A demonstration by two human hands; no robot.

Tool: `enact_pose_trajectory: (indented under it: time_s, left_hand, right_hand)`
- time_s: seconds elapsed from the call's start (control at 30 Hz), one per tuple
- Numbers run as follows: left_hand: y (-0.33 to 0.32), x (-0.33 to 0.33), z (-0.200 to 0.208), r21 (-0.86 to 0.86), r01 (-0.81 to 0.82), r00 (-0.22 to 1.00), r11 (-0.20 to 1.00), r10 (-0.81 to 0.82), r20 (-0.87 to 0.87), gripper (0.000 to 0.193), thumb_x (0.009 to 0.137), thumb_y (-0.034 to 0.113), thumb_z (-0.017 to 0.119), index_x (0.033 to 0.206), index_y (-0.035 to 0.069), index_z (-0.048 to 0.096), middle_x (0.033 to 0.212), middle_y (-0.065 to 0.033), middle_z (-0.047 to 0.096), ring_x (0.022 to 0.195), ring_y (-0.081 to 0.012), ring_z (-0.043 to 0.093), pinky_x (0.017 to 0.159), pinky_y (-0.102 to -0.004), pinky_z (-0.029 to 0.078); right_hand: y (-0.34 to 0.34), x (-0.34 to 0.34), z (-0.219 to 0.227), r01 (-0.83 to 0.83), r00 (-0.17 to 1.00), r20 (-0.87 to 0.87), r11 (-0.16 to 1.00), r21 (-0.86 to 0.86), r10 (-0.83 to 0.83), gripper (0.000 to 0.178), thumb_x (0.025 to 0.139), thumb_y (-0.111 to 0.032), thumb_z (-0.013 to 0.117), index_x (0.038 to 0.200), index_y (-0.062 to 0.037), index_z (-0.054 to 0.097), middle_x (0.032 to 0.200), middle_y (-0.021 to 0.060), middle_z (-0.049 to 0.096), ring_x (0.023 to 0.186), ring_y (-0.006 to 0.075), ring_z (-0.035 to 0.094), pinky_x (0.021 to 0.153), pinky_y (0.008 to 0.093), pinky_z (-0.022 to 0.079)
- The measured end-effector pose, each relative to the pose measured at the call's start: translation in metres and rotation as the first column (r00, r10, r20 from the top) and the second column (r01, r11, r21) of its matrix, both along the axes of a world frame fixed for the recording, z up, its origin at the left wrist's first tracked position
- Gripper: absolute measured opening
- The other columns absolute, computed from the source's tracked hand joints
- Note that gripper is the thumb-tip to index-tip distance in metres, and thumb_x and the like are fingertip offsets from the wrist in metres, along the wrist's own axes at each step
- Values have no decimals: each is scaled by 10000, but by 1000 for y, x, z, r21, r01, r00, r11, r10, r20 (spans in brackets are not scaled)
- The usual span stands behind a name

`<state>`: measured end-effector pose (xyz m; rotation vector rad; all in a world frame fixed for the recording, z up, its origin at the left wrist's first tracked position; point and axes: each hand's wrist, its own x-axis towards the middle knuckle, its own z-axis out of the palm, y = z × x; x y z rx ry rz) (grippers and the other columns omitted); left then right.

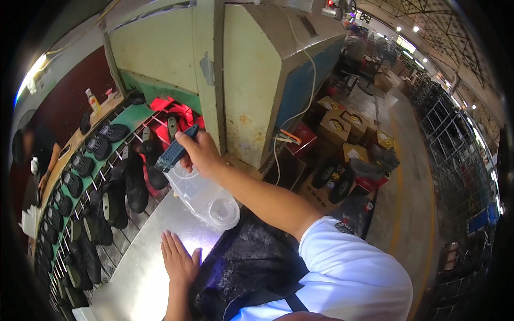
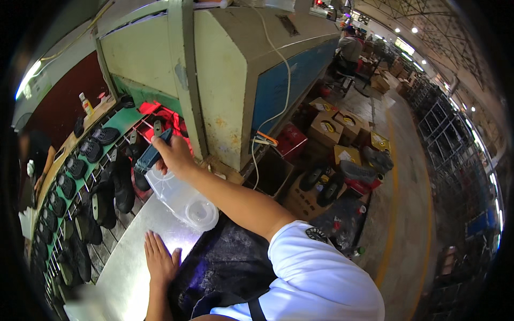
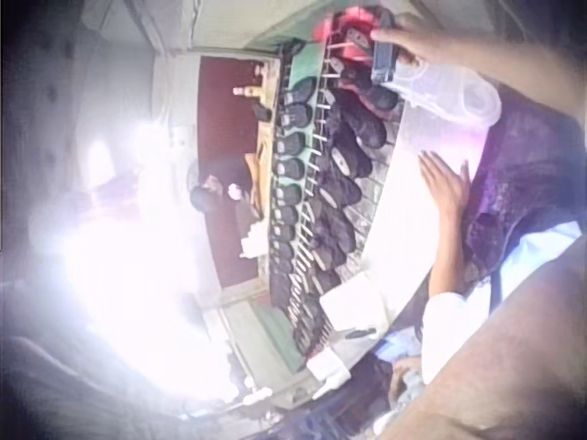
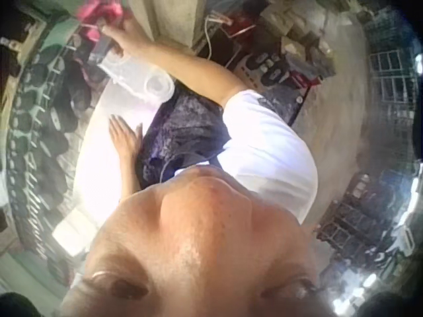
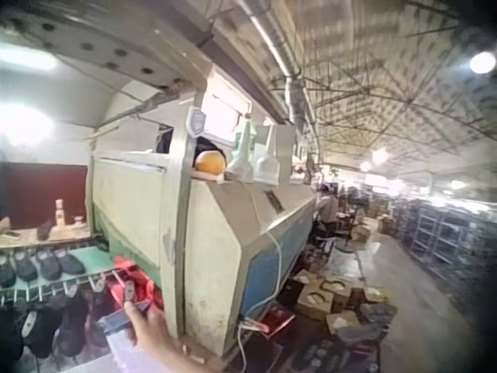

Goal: The person applies a viscous substance to the sole and side edges of a black sneaker using a blue brush. They repeatedly dip the brush into a container and spread the substance along the shoe's perimeter, rotating the shoe to access different areas.

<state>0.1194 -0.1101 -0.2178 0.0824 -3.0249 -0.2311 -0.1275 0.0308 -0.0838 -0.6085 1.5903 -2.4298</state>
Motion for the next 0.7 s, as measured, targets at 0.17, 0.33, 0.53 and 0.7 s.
enact_pose_trajectory:
  time_s: [0.17,0.33,0.53,0.7]
  left_hand:
    - [0,12,-4,37,4,1000,999,-4,-12,808,925,427,542,1412,-179,323,1526,-355,264,1456,-468,212,1201,-518,159]
    - [-2,13,-9,44,5,998,999,-2,-65,757,919,377,558,1413,-156,344,1531,-332,280,1455,-453,231,1198,-514,181]
    - [-2,17,-6,49,-9,996,999,13,-86,749,910,373,573,1415,-137,359,1526,-321,303,1448,-450,251,1196,-510,196]
    - [3,17,-7,48,-14,996,999,19,-90,736,897,359,594,1402,-134,383,1523,-313,317,1447,-443,259,1196,-508,202]
  right_hand:
    - [-3,-2,-5,-26,1000,2,1000,-2,26,338,970,-341,611,820,-41,560,622,52,603,432,102,562,327,261,448]
    - [-2,0,-2,-33,999,-22,999,-3,33,337,973,-335,607,807,-45,561,618,46,600,434,96,557,328,258,448]
    - [-5,1,-5,-26,999,-30,1000,-15,25,336,966,-322,603,795,-34,574,605,57,613,422,112,578,330,262,452]
    - [3,2,-5,-47,998,-38,999,-8,47,339,977,-321,595,786,-43,567,584,45,584,424,100,551,327,256,440]
